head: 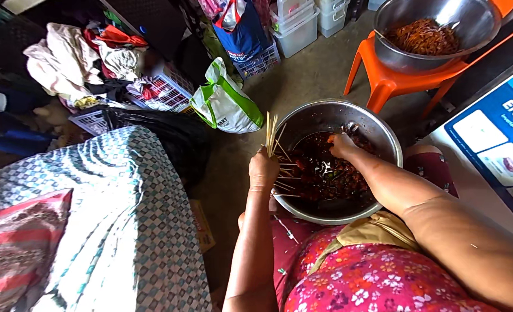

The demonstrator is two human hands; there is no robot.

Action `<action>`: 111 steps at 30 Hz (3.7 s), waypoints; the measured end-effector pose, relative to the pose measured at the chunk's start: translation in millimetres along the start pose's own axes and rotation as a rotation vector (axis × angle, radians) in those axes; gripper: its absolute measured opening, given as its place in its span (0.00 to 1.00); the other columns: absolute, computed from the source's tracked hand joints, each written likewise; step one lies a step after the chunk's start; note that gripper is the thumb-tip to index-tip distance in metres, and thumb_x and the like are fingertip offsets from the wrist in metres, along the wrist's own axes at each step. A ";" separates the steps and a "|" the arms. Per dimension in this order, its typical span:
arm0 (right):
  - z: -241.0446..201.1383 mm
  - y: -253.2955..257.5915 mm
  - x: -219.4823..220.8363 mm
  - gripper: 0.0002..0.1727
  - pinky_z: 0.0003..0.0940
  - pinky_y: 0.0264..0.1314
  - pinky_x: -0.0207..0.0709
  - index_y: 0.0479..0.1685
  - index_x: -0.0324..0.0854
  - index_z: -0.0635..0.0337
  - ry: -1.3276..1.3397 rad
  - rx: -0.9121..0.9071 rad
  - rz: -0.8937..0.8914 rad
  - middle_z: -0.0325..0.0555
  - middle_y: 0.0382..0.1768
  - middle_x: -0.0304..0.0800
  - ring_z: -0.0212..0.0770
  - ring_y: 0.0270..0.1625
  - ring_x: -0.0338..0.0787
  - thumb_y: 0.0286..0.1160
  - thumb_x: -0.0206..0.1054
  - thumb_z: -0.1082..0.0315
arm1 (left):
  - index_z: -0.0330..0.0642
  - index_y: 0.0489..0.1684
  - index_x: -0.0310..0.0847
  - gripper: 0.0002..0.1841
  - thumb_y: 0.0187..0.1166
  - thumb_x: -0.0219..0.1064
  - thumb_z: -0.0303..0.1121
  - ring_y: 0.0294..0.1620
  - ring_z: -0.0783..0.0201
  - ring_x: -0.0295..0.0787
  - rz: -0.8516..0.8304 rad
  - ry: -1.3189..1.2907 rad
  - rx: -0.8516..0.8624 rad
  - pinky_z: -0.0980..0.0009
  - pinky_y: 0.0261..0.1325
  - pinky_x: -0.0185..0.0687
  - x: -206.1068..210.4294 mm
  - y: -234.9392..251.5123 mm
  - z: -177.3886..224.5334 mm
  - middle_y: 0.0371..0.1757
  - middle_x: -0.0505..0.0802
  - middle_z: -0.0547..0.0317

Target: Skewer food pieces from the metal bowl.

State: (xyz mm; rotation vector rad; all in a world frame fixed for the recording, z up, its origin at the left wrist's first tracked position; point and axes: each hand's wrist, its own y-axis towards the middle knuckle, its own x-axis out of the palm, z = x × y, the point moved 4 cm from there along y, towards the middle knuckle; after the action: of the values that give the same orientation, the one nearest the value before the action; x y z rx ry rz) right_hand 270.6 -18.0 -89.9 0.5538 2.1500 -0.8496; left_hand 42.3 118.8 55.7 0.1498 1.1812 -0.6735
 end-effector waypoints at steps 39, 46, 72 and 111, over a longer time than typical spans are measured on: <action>-9.4 0.5 1.6 0.10 0.44 0.49 0.90 0.58 0.75 0.69 1.447 0.153 -0.126 0.50 0.40 0.84 0.44 0.37 0.91 0.85 0.54 0.80 | 0.33 0.53 0.83 0.12 0.81 0.63 0.31 0.45 0.54 0.88 -0.149 -0.373 0.011 0.54 0.54 0.83 103.6 -44.6 13.3 0.41 0.90 0.46; -20.1 -12.6 -5.5 0.10 0.42 0.46 0.90 0.58 0.74 0.69 1.374 0.192 -0.131 0.48 0.38 0.81 0.41 0.34 0.89 0.86 0.53 0.79 | 0.32 0.53 0.83 0.12 0.80 0.64 0.31 0.45 0.53 0.88 -0.141 -0.361 0.017 0.54 0.54 0.82 102.2 -46.8 15.2 0.41 0.90 0.46; -42.6 -31.4 7.0 0.09 0.45 0.45 0.92 0.58 0.75 0.70 1.253 0.048 -0.215 0.50 0.38 0.85 0.45 0.34 0.92 0.86 0.55 0.79 | 0.32 0.64 0.76 0.17 0.78 0.61 0.27 0.37 0.57 0.92 -0.082 -0.496 -0.013 0.58 0.46 0.90 105.7 -48.9 13.8 0.41 0.91 0.47; -23.0 -8.2 8.8 0.18 0.39 0.44 0.85 0.67 0.73 0.60 1.350 0.217 -0.224 0.45 0.40 0.83 0.41 0.36 0.87 0.93 0.42 0.65 | 0.32 0.65 0.75 0.17 0.78 0.60 0.24 0.38 0.57 0.93 -0.105 -0.475 -0.006 0.58 0.46 0.91 104.1 -47.5 12.7 0.42 0.92 0.46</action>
State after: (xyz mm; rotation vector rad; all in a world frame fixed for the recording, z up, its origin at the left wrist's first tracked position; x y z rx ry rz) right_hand 248.9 -6.1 -82.0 1.2620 3.3821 -0.9486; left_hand 48.0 32.8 -20.7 -0.0765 0.7376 -0.7481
